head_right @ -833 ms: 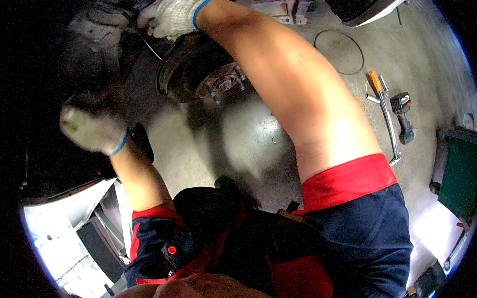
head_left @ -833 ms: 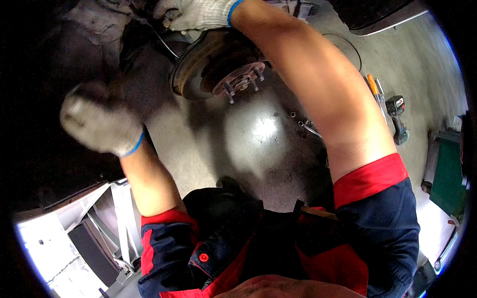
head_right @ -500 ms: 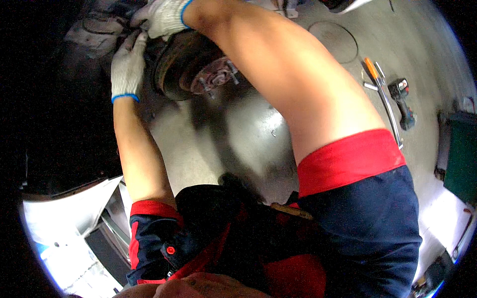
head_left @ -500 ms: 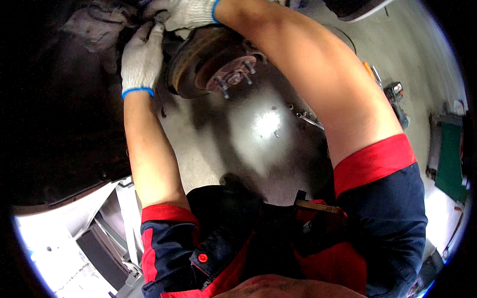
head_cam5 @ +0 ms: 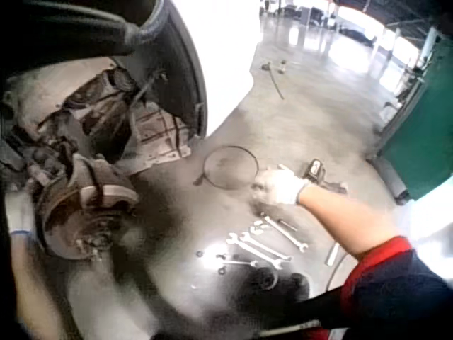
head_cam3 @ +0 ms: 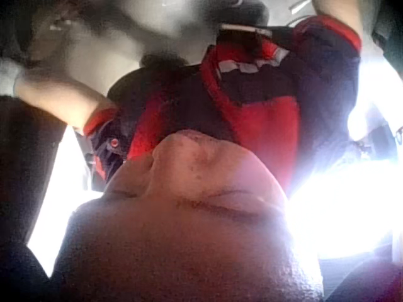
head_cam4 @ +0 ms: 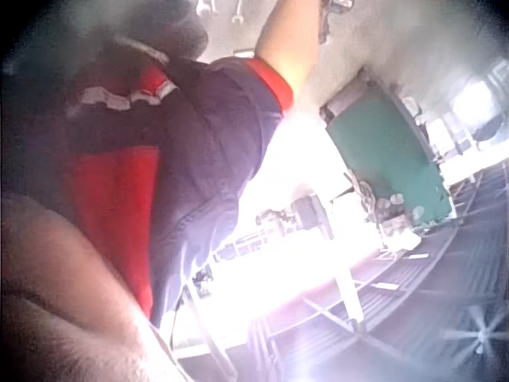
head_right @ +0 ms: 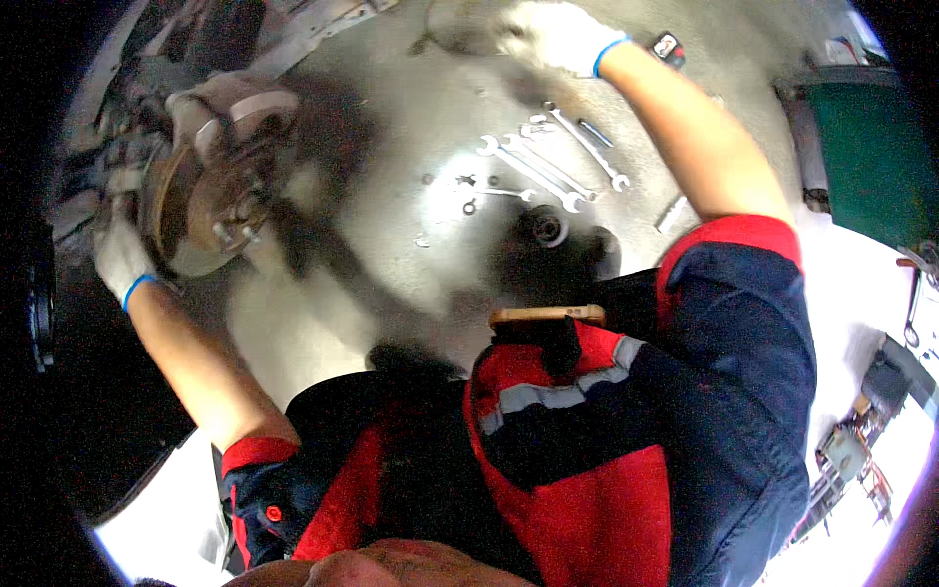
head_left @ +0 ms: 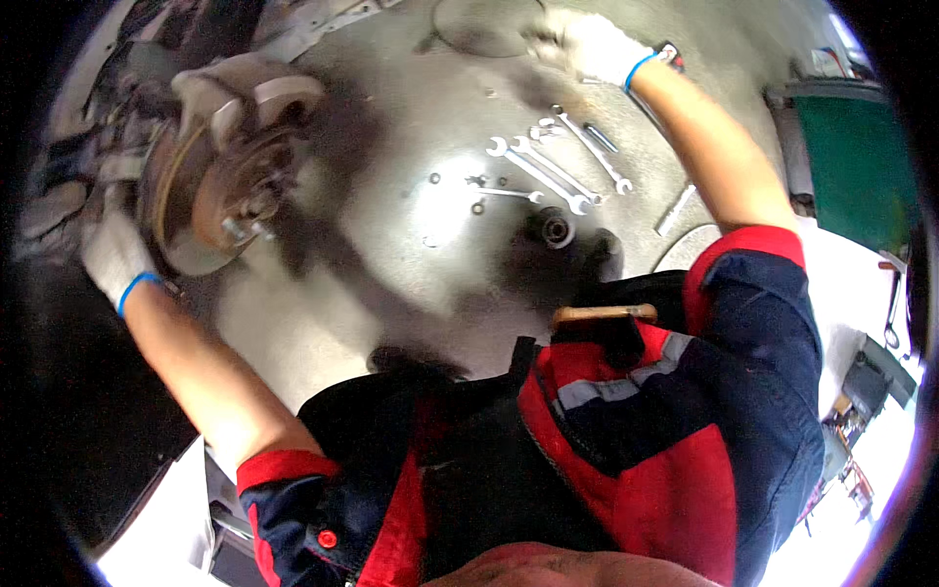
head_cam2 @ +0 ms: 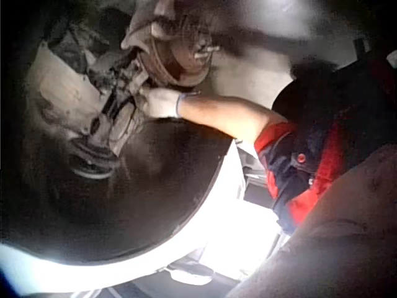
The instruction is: The person works on a car's brake assembly, using a wrench to loosen bolts and a power drill to remove fasteners. They manipulate the brake caliper and rotor, adjusting components and handling tools throughout the process.
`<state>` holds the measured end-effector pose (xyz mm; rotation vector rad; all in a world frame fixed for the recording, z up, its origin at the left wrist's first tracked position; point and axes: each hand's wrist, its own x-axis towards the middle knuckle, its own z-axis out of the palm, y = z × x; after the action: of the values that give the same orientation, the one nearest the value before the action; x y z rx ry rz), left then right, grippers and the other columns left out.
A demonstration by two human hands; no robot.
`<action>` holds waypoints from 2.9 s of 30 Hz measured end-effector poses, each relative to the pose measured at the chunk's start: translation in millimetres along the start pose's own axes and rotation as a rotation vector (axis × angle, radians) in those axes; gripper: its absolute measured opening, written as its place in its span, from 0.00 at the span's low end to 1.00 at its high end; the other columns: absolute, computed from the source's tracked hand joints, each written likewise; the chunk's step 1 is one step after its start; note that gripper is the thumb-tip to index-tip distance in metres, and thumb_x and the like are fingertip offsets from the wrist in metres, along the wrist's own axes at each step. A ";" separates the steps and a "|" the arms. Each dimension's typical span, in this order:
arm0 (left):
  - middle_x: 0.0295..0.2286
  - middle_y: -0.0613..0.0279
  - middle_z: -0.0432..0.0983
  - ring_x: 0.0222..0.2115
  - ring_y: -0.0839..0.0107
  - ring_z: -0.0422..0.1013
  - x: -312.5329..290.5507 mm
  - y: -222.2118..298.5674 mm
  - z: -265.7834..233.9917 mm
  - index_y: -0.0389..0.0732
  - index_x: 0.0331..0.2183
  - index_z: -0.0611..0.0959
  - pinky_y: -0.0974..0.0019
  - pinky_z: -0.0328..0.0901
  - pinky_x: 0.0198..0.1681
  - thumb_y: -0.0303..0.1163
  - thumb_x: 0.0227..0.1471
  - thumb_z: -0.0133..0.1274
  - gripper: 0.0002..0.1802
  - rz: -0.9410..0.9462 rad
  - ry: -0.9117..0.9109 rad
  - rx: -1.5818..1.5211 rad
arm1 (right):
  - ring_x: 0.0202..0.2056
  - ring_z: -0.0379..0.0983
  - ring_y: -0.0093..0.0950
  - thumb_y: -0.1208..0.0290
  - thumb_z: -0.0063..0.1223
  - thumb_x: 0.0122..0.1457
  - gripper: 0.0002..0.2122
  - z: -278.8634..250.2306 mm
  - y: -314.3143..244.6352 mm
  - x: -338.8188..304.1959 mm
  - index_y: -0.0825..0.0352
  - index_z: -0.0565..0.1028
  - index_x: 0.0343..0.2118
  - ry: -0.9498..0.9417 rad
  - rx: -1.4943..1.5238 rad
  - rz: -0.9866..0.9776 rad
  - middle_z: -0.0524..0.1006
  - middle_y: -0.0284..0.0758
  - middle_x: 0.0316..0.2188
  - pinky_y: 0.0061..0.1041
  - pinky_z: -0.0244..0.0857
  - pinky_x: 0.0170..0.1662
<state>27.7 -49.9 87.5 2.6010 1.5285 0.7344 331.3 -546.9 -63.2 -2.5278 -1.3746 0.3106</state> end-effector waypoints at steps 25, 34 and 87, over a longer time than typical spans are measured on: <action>0.53 0.54 0.77 0.49 0.57 0.72 -37.3 80.1 -24.6 0.37 0.57 0.77 0.58 0.65 0.54 0.40 0.61 0.53 0.27 -0.214 -0.176 -0.364 | 0.34 0.83 0.36 0.77 0.51 0.57 0.08 258.2 -108.4 -41.9 0.70 0.83 0.31 -0.735 -0.086 -0.412 0.83 0.45 0.29 0.41 0.78 0.38; 0.50 0.47 0.78 0.47 0.59 0.75 -35.4 53.0 -6.0 0.27 0.53 0.76 0.60 0.67 0.52 0.29 0.57 0.56 0.25 -0.152 -0.055 -0.505 | 0.38 0.82 0.41 0.72 0.55 0.53 0.10 276.4 -96.0 -36.9 0.70 0.84 0.33 -0.587 -0.135 -0.720 0.83 0.45 0.36 0.41 0.77 0.41; 0.48 0.40 0.79 0.51 0.46 0.75 -40.6 54.2 -3.7 0.29 0.49 0.80 0.55 0.66 0.55 0.36 0.57 0.56 0.23 0.057 -0.002 -0.338 | 0.46 0.77 0.49 0.62 0.51 0.55 0.16 -64.2 -307.7 251.5 0.66 0.82 0.40 0.355 0.590 -0.423 0.81 0.51 0.40 0.44 0.71 0.50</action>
<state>54.0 -112.4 89.7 2.3993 1.2082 0.9047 241.4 -180.5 77.1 -1.6765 -1.3750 0.1429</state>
